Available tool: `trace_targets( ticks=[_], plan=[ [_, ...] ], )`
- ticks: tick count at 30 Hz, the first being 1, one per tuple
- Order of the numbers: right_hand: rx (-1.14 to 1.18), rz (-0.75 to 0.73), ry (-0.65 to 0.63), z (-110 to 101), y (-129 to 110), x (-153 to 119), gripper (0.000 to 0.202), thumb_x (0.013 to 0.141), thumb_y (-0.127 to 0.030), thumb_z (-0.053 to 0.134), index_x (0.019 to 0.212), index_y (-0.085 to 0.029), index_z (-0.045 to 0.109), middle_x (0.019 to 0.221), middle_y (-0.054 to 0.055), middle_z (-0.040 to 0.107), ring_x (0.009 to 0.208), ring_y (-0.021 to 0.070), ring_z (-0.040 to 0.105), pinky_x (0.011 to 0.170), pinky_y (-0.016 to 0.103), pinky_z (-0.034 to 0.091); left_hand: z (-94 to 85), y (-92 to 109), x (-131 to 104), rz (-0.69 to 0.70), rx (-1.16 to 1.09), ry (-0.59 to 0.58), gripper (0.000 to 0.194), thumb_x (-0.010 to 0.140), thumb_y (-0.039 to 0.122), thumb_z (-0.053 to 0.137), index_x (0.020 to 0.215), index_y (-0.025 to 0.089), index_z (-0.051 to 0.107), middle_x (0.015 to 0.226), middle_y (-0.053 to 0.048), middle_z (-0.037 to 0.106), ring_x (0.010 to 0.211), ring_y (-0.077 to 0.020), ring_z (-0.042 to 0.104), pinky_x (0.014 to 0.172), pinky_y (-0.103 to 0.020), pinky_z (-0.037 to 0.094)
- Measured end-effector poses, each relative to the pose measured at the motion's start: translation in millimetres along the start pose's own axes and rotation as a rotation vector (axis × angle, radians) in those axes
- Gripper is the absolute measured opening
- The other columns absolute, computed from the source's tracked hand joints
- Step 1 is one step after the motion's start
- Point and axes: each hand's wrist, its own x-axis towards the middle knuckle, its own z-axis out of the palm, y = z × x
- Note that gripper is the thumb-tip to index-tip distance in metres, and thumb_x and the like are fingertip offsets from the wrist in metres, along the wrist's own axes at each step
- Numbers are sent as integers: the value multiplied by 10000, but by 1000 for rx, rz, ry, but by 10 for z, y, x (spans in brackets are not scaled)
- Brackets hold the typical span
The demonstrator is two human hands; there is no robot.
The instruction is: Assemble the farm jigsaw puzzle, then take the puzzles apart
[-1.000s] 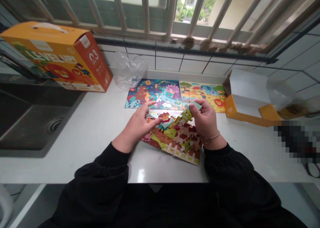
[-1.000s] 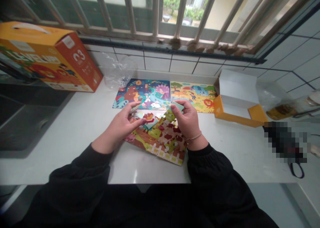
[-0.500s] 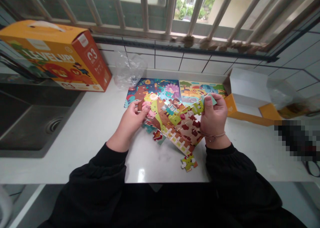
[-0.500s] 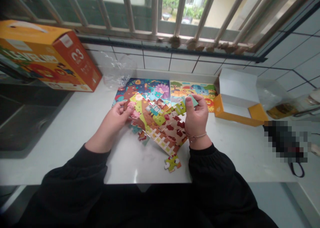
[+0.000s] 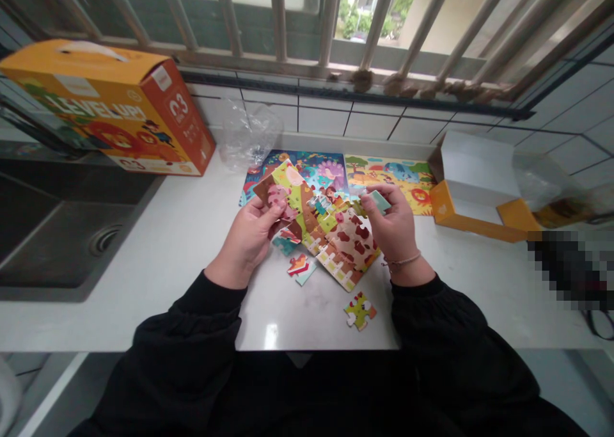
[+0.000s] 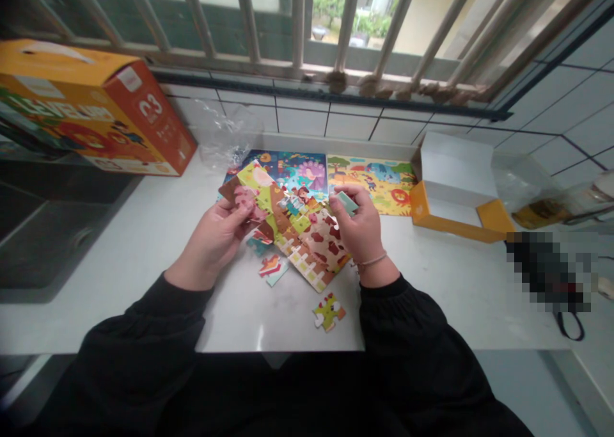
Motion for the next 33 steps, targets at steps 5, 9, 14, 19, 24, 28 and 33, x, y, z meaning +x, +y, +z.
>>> trace_targets(
  ticks=[5,9,14,19,24,28,33],
  plan=[
    [40,106,-13,29,167,34,410,1004,-633,772,1142,-248,732,1084,72,781,901,215,736,814,388,637,17,41,-33,72,16,13,360,866,467,972,1030,259,729,862,14,760,863,-193,764,979,-412,656],
    [9,185,-103,40,212,45,497,981,-681,767,1171,-224,730,1129,110,804,896,229,763,762,383,641,14,73,-43,104,30,14,335,902,494,934,1013,269,713,923,-7,774,954,-234,777,972,-441,653],
    [-77,112,-414,77,147,5,474,1011,-656,747,1219,-231,770,1095,105,832,1000,282,780,905,458,631,51,69,-54,121,-93,-28,345,904,456,955,1069,277,710,1123,-8,808,1028,-224,781,964,-405,661],
    [-78,125,-483,86,80,-10,408,966,-639,820,1020,-239,757,961,66,814,894,259,755,822,408,596,36,18,-36,158,-167,-91,355,910,430,969,1096,265,716,1067,1,799,913,-178,773,898,-342,662],
    [240,225,-422,63,13,-31,448,965,-673,825,1044,-257,678,882,45,800,718,205,713,614,322,514,31,8,-34,137,-122,-104,401,895,422,985,1134,240,720,1079,-33,812,961,-197,783,859,-314,655],
    [375,222,-334,62,-22,-51,490,926,-690,869,1012,-258,655,779,-6,727,582,136,587,526,274,427,70,12,-46,70,-82,-122,502,866,448,1003,1223,234,722,1230,-66,824,1046,-225,797,848,-318,664],
    [498,237,-218,57,-45,-52,506,896,-700,900,1014,-283,639,757,-28,677,580,138,565,523,271,462,45,-75,-31,-33,-32,-134,503,839,490,1017,1113,216,697,964,-1,798,805,-153,774,736,-262,632]
  ],
)
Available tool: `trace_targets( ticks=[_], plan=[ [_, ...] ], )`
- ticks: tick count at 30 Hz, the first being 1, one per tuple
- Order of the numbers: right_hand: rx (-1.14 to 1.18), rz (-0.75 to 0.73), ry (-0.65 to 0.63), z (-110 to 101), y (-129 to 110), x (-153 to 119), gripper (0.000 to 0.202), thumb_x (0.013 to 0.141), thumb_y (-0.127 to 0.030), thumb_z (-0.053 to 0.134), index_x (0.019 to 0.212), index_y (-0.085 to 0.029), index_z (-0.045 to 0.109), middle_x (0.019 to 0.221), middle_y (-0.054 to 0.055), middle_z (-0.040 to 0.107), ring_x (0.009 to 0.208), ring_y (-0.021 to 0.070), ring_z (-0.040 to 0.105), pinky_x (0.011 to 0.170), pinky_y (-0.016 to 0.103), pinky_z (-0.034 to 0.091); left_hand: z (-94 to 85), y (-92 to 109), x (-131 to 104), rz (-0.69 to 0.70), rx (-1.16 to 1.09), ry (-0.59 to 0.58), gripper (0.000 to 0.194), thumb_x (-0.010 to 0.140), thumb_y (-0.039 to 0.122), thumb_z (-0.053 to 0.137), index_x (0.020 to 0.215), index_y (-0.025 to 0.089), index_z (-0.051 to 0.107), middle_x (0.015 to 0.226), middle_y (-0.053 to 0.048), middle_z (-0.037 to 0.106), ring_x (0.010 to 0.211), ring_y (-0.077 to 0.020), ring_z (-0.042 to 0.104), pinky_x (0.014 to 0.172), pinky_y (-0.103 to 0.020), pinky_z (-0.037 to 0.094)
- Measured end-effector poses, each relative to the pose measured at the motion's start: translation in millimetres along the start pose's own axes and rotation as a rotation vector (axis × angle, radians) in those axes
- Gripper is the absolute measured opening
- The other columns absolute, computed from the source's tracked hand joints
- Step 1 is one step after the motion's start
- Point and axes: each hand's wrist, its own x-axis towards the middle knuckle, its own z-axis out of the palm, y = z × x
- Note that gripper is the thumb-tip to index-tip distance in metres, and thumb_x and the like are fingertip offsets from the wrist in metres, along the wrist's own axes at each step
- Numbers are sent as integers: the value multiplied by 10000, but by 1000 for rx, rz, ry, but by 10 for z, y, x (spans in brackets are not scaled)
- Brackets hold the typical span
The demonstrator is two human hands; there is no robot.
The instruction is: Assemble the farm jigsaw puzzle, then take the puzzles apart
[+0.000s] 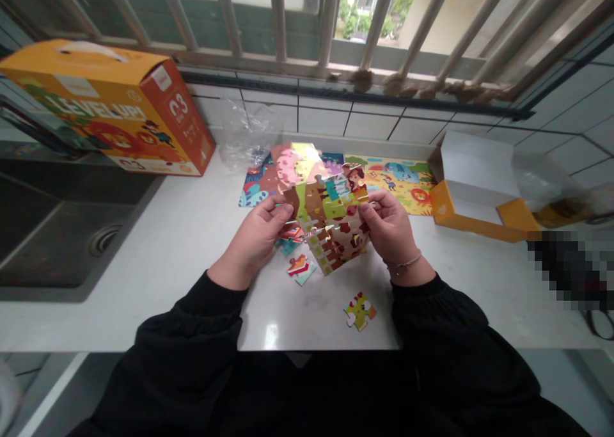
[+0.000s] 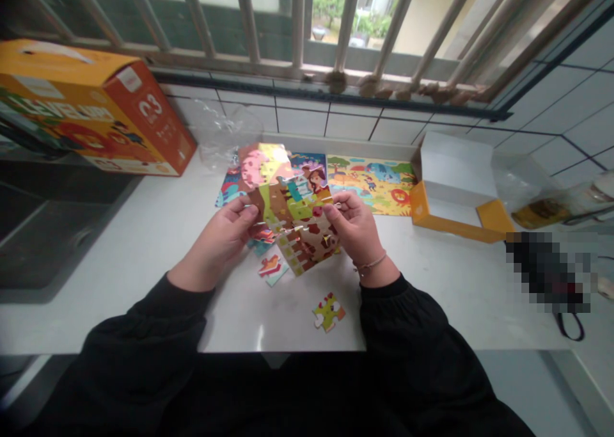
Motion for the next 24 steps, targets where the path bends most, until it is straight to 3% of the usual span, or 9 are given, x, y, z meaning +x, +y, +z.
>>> trace_targets(
  ticks=[4,10,14,17,21,24],
  plan=[
    [35,-34,-33,0,-7,-6,489,907,-686,898,1024,-289,637,796,-21,694,616,145,594,561,280,502,-26,-46,3,-16,-10,-44,504,831,414,1029,1142,222,681,891,15,786,746,-144,765,725,-257,623],
    [-51,-47,-83,10,12,-12,467,935,-676,874,1023,-273,655,790,-22,673,646,146,599,577,277,500,0,30,-29,24,25,-62,398,834,361,1018,1017,208,699,929,-6,792,887,-173,813,756,-242,623],
    [18,-45,-47,15,65,-17,450,949,-672,863,1044,-293,640,835,-20,677,665,154,616,591,287,531,35,76,-59,11,88,-102,424,896,438,973,1171,212,743,1112,-76,842,1015,-209,823,824,-278,640],
    [82,-48,-62,39,100,-31,424,970,-660,847,1077,-314,626,963,4,719,768,185,689,675,333,612,76,40,-54,35,149,-153,512,850,426,1014,1242,211,766,1252,-113,841,1120,-240,812,947,-330,642],
    [51,-54,-175,112,114,-53,409,973,-638,852,1083,-312,631,1061,30,738,946,232,752,821,396,677,141,-51,-52,20,186,-225,491,871,488,988,1215,196,795,1161,-110,860,1080,-271,822,980,-396,639],
    [-16,-31,-291,152,124,-46,397,993,-623,832,1170,-313,659,1178,58,767,1086,267,775,954,455,690,178,-68,-75,50,207,-141,405,917,538,938,1078,191,805,985,-71,856,938,-249,816,925,-388,638]
  ],
)
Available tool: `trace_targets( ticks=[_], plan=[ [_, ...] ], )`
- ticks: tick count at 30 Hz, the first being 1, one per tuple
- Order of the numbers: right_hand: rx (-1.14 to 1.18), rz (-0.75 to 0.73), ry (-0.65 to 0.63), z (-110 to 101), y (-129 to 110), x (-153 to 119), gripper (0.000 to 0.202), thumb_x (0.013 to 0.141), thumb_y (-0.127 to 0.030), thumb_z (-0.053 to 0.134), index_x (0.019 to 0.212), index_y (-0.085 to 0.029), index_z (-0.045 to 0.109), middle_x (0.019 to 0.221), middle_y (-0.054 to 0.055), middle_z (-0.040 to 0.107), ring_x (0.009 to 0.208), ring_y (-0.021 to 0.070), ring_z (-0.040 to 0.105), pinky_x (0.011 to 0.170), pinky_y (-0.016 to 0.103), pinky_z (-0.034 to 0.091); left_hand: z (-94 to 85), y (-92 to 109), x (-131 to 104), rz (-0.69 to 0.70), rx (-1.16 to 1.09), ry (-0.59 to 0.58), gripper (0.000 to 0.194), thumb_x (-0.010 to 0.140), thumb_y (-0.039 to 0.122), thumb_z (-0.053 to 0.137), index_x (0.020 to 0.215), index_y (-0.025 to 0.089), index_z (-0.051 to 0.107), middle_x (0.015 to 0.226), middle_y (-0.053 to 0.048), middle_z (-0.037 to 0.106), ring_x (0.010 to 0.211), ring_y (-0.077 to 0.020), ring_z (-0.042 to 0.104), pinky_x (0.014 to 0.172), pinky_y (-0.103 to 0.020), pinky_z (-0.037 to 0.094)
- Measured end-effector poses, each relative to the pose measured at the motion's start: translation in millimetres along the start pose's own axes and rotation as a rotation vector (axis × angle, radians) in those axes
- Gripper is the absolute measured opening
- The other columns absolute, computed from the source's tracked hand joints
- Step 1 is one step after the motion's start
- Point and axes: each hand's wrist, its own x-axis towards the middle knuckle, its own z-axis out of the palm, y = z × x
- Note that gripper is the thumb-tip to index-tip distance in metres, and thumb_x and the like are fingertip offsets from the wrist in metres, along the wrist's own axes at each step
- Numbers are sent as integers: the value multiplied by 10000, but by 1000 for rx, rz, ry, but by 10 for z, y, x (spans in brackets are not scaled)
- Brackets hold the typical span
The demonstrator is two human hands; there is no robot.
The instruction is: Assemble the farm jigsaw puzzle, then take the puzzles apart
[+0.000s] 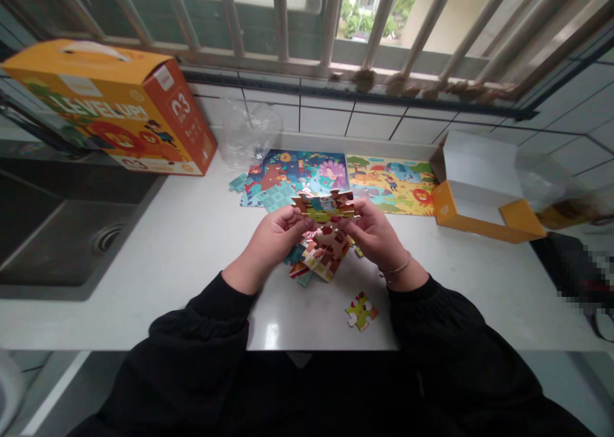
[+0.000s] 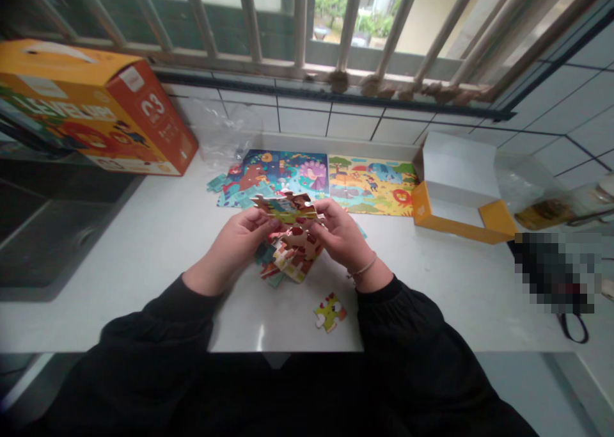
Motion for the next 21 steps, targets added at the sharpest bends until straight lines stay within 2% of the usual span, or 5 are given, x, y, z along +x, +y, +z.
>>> trace_targets(
  ticks=[4,9,15,18,21],
  plan=[
    [-203,13,-40,-33,21,35,413,1001,-577,824,1278,-293,708,1240,75,786,1129,280,775,1009,472,671,6,47,-17,8,-41,93,425,904,555,946,1061,200,774,901,-44,843,857,-231,810,881,-367,643],
    [-409,-21,-65,-83,32,44,311,1038,-558,762,1103,-258,817,1078,74,823,996,277,765,924,448,635,-9,47,-4,1,-98,83,468,917,588,924,1136,214,747,1086,-67,867,959,-235,827,917,-366,647],
    [-262,-14,-18,-39,-2,10,410,1032,-666,751,1000,-259,792,934,44,777,866,228,711,806,384,608,10,45,1,12,-148,6,519,905,573,940,1207,194,755,1202,-124,859,1120,-295,827,972,-407,647],
    [-192,-21,19,-28,-54,-17,451,1000,-698,783,926,-255,742,853,23,708,790,198,659,726,344,585,2,60,-5,11,-137,37,546,886,524,971,1265,203,743,1159,-108,863,1058,-270,828,917,-366,655],
    [-122,-1,25,-40,-92,-47,487,970,-731,804,891,-259,710,840,22,698,766,196,660,700,345,588,-21,62,-7,-25,-125,63,507,885,501,978,1223,212,733,1077,-77,856,938,-213,810,825,-305,643]
  ],
)
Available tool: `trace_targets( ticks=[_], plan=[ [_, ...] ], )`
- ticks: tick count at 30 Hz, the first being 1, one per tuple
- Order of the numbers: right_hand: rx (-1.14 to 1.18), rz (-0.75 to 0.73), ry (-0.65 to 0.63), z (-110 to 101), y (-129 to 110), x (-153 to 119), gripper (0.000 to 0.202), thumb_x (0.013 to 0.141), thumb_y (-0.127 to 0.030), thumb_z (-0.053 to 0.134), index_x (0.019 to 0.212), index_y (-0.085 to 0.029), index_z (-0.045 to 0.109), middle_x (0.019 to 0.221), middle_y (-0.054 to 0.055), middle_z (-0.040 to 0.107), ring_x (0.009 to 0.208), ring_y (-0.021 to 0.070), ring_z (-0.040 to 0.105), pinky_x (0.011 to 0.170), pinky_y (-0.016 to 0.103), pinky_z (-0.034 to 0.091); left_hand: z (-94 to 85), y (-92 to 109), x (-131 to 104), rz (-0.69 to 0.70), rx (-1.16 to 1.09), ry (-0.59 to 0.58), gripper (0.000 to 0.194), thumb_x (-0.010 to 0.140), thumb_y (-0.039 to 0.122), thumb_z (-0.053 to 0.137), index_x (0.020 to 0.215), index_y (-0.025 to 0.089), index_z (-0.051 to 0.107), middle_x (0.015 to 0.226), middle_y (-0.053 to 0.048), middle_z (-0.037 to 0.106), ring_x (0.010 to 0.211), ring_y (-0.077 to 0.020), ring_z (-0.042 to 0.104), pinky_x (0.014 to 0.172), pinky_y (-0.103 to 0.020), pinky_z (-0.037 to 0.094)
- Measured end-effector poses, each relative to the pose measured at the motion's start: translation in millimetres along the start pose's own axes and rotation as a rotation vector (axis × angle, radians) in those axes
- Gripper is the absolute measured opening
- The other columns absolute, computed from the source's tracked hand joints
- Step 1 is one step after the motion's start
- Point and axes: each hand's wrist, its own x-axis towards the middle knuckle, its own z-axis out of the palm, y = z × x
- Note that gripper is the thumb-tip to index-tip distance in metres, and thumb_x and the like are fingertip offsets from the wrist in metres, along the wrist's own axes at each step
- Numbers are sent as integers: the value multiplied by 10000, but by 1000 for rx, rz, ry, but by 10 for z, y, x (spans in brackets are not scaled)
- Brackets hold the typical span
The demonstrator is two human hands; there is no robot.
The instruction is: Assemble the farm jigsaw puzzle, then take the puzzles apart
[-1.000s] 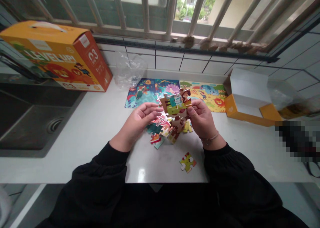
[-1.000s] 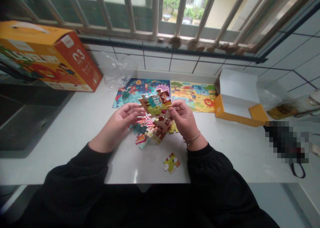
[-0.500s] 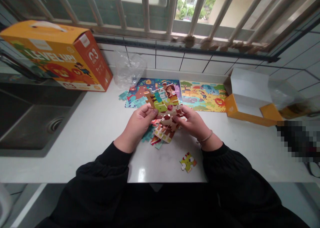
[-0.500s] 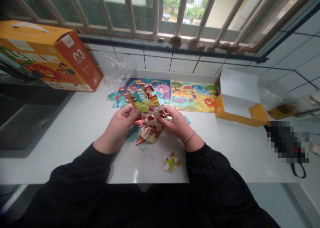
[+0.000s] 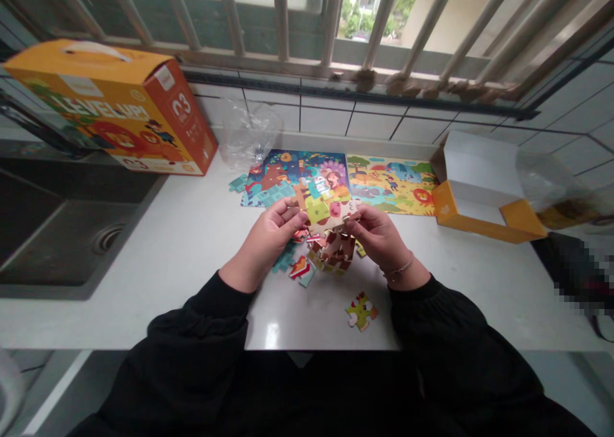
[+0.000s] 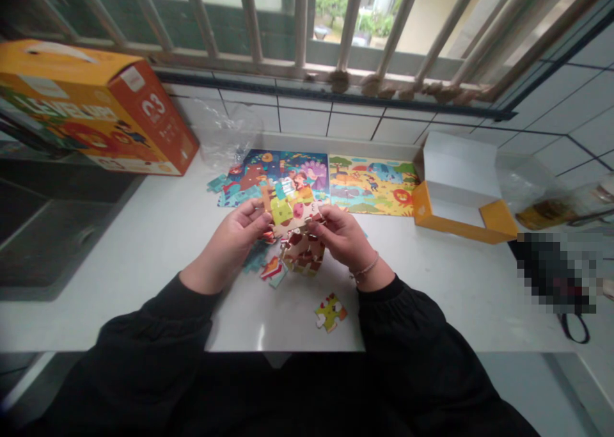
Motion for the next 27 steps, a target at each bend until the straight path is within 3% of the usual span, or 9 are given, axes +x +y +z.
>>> trace_targets(
  ticks=[4,9,15,19,24,27],
  plan=[
    [47,24,-6,-3,-12,1,496,957,-736,817,915,-255,704,821,9,691,734,182,655,691,335,586,-24,-19,11,8,-42,7,490,849,450,1015,1157,225,708,1009,-30,834,870,-169,785,818,-278,631],
    [9,67,80,33,-51,46,464,994,-702,794,1067,-249,727,846,1,699,731,163,645,666,298,568,-35,-28,16,102,-11,14,378,860,377,1005,1055,224,720,999,-21,817,910,-169,781,881,-291,629],
    [84,47,141,13,8,21,436,989,-677,811,1122,-277,701,885,-4,705,737,164,660,664,298,576,-43,-25,12,93,33,3,354,900,359,962,1123,225,723,1083,-59,843,959,-186,786,887,-313,625],
    [88,17,224,-4,56,25,417,996,-671,807,1117,-291,688,939,3,717,778,177,690,694,322,600,-50,14,-1,136,268,21,381,888,435,963,1131,210,775,1137,-97,841,1024,-232,781,926,-354,619],
    [21,-46,292,103,-3,44,412,969,-659,843,1061,-278,717,944,16,730,775,177,686,696,328,609,39,38,-34,177,554,-120,529,813,490,1009,1251,251,833,1242,-110,840,1142,-322,769,925,-397,613],
    [28,-84,235,194,-55,29,398,978,-659,832,1033,-278,730,980,36,742,824,194,705,736,354,627,100,0,-25,246,658,-112,326,912,464,927,1147,250,857,1142,-95,855,1092,-317,774,956,-415,585]
  ],
)
